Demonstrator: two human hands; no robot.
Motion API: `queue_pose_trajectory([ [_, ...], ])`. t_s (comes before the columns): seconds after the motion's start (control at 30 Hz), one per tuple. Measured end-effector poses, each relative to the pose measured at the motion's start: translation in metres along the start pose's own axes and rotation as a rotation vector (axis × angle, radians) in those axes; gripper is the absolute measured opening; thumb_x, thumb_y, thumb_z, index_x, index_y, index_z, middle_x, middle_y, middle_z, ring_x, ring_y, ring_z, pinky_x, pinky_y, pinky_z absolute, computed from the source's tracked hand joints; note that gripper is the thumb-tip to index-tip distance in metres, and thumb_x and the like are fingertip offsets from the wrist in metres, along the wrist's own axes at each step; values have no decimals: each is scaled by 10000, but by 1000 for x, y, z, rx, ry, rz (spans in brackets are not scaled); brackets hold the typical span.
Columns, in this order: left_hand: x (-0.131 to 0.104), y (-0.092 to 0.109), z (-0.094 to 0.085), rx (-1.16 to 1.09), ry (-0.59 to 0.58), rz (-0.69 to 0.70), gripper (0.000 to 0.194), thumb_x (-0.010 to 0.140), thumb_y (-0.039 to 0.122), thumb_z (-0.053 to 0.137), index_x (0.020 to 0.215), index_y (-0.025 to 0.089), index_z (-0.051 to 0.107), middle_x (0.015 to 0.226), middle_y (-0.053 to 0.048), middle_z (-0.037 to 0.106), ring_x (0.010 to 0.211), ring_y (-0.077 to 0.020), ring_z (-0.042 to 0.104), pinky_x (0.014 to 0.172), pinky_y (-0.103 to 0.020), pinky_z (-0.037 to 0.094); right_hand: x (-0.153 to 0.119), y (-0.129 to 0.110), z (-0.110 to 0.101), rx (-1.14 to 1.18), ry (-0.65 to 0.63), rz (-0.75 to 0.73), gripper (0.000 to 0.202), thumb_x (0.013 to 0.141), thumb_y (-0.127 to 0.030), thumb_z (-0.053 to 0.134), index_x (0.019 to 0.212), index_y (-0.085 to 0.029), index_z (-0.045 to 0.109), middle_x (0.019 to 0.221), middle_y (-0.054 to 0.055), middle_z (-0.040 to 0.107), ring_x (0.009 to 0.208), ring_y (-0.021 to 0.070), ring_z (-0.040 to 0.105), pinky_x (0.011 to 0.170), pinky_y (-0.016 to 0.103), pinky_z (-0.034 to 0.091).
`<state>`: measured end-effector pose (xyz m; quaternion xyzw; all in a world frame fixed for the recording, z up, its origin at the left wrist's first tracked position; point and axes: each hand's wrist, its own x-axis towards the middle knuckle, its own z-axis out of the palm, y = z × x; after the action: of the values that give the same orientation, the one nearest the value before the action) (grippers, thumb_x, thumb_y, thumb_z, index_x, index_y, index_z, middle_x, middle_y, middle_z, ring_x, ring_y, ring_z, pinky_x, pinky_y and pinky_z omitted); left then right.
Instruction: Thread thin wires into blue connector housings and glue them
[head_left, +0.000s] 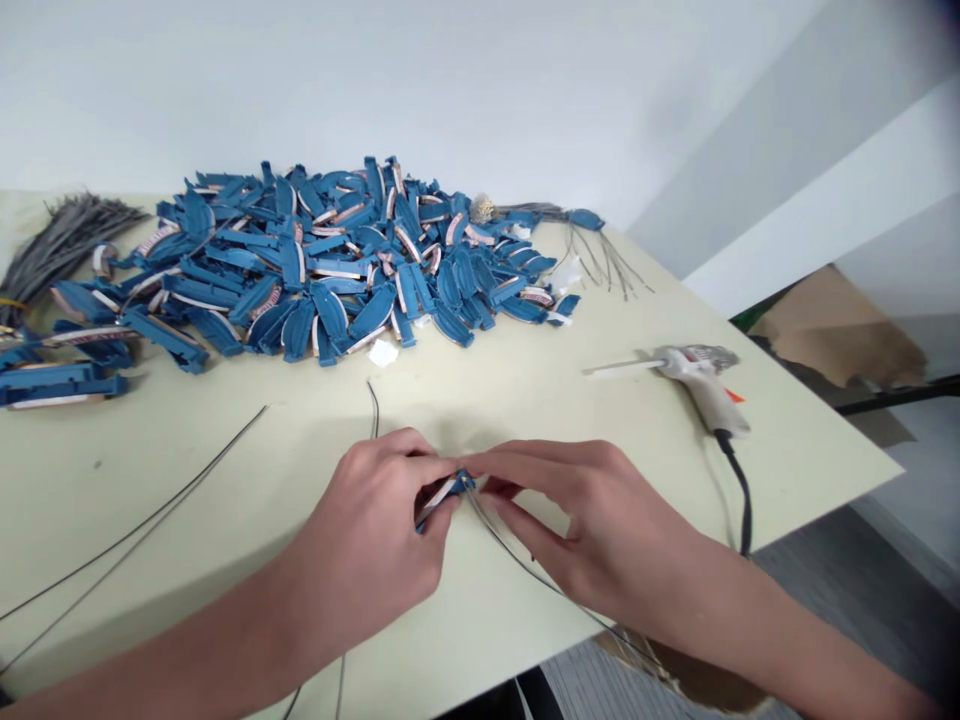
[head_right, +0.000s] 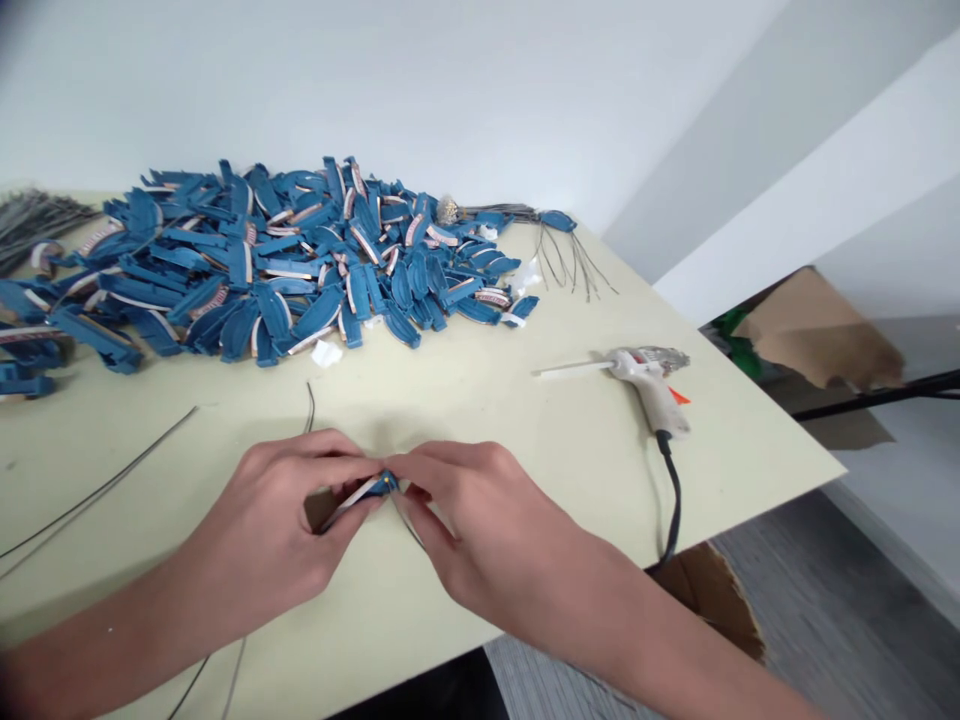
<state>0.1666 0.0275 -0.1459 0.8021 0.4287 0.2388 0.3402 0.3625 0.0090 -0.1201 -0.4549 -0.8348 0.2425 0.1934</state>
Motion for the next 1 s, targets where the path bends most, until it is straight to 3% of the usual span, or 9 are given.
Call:
queue_pose_trajectory([
  [0.07,2,0,-2,-7,0,-2,184,840,110,572,807,202,727,776,1,677,717,-143,644,675,-282,476,-1,-1,-1,56,-1,40,271,931,-122,588,1136,-281,668,850,-59,693,701,87,657,646,207,504],
  [0.2,5,1,-6,0,-18,-30,160,825,129,592,758,204,716,784,-7,696,684,-146,640,642,-277,469,-5,-3,6,42,100,91,150,921,-138,590,968,-232,696,871,-22,725,672,98,643,551,193,475],
  [0.33,7,3,-13,11,-23,-10,173,820,147,596,686,194,695,762,-15,699,690,-153,645,641,-272,469,-6,-7,13,82,147,158,138,918,-174,603,957,-218,729,820,-10,730,672,116,644,494,187,462],
  [0.5,8,9,-20,-72,-77,-56,181,816,141,592,702,208,716,698,26,679,608,-108,604,554,-233,425,-5,-15,9,210,124,200,207,921,-160,588,988,-250,762,750,-45,716,657,111,664,582,210,513],
  [0.67,8,10,-24,-191,-112,-125,190,819,161,612,836,247,780,794,39,729,688,-105,656,578,-203,458,-6,-16,10,384,100,260,201,902,-169,618,1030,-248,751,758,-59,702,709,112,687,687,221,559],
  [0.83,9,9,-24,-257,-199,-199,213,862,251,589,912,217,794,797,-17,742,719,-161,683,593,-227,506,-4,-12,14,301,155,240,212,850,-101,610,956,-223,747,785,-49,724,694,107,683,688,219,547],
  [1.0,12,7,-25,-225,-183,-155,226,881,262,573,915,207,790,811,-39,748,746,-175,693,623,-236,532,-4,-6,15,159,164,186,178,844,-92,570,834,-195,715,738,-25,708,658,122,661,639,235,504],
])
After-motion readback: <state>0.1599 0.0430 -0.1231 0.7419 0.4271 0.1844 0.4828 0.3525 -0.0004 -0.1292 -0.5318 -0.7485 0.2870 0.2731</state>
